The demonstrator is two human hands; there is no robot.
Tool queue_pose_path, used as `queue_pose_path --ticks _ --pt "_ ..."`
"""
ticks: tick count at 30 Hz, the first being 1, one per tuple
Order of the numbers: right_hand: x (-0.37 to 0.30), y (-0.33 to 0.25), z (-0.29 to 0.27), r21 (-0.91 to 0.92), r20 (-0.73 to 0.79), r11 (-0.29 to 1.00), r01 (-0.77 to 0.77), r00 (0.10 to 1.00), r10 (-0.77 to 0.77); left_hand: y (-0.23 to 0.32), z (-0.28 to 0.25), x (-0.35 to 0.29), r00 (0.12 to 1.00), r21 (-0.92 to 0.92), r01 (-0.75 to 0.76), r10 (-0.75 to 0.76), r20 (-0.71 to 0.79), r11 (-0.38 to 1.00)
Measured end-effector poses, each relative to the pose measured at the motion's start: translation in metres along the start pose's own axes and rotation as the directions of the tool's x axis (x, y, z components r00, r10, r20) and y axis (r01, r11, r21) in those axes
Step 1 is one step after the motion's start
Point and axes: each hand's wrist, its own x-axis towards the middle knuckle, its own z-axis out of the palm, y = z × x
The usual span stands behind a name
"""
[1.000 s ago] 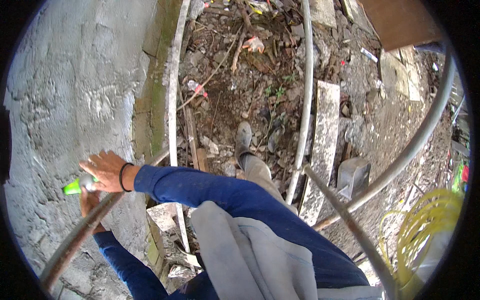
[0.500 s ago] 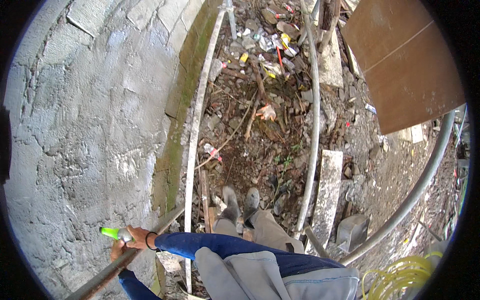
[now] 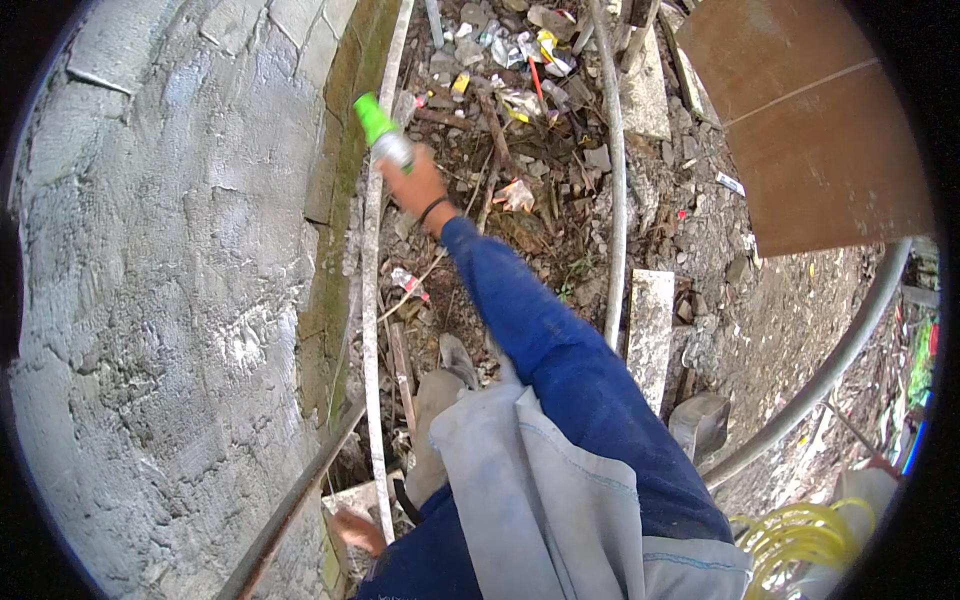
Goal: The person manipulates a thin wire and a green plastic bottle while moving along a wooden scaffold next to a stone wall. They secure the wire to the wall using metal hooks and continue walking along the scaffold.
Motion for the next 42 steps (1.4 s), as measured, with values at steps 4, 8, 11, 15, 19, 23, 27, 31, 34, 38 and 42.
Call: queue_pose_path --ticks 4,8,11,15,19,23,27,31,34,38,42 --pt "0.070 -0.006 -0.087 0.010 -0.007 0.999 -0.048 0.999 0.048 0.200 0.040 -0.046 0.763 0.001 -0.608 0.584 0.276 0.794" --pt "0.159 -0.020 -0.174 -0.069 -0.062 0.997 -0.031 0.998 0.026 0.409 0.096 -0.031 0.571 0.106 -0.820 0.787 0.233 0.563" --pt "0.227 -0.025 -0.233 -0.240 -0.046 0.941 0.238 0.966 -0.256 0.449 0.179 -0.012 0.624 0.273 -0.773 0.610 0.488 0.572" --pt "0.283 -0.066 -0.289 -0.329 0.024 0.889 0.319 0.944 -0.329 0.483 0.258 0.003 0.762 -0.117 -0.414 0.413 0.498 0.903" --pt "0.304 -0.093 -0.288 0.173 0.127 0.971 -0.167 0.981 0.146 0.499 0.267 0.027 0.824 -0.195 -0.462 0.500 0.267 0.865" --pt "0.317 -0.067 -0.244 0.488 0.247 0.782 -0.389 0.920 0.304 0.580 0.250 0.104 0.965 -0.417 -0.181 0.243 0.099 0.891" --pt "0.353 -0.032 -0.252 0.579 0.391 0.642 -0.501 0.863 0.321 0.702 0.236 0.190 0.962 -0.255 -0.264 0.233 -0.146 0.930" --pt "0.450 -0.062 -0.201 0.514 0.475 0.750 -0.417 0.866 0.156 0.783 0.256 0.245 0.751 -0.359 -0.539 0.243 -0.614 0.762" --pt "0.532 -0.036 -0.191 0.473 0.679 0.754 -0.456 0.734 0.018 0.849 0.269 0.245 0.587 -0.062 -0.700 0.524 -0.617 0.711" --pt "0.639 -0.058 -0.080 0.380 0.496 0.829 -0.410 0.847 0.191 0.857 0.301 0.258 0.558 0.195 -0.743 0.754 -0.347 0.640" --pt "0.758 -0.063 -0.019 0.355 0.721 0.872 -0.335 0.693 -0.027 0.857 0.329 0.253 0.498 0.133 -0.849 0.859 -0.120 0.511"
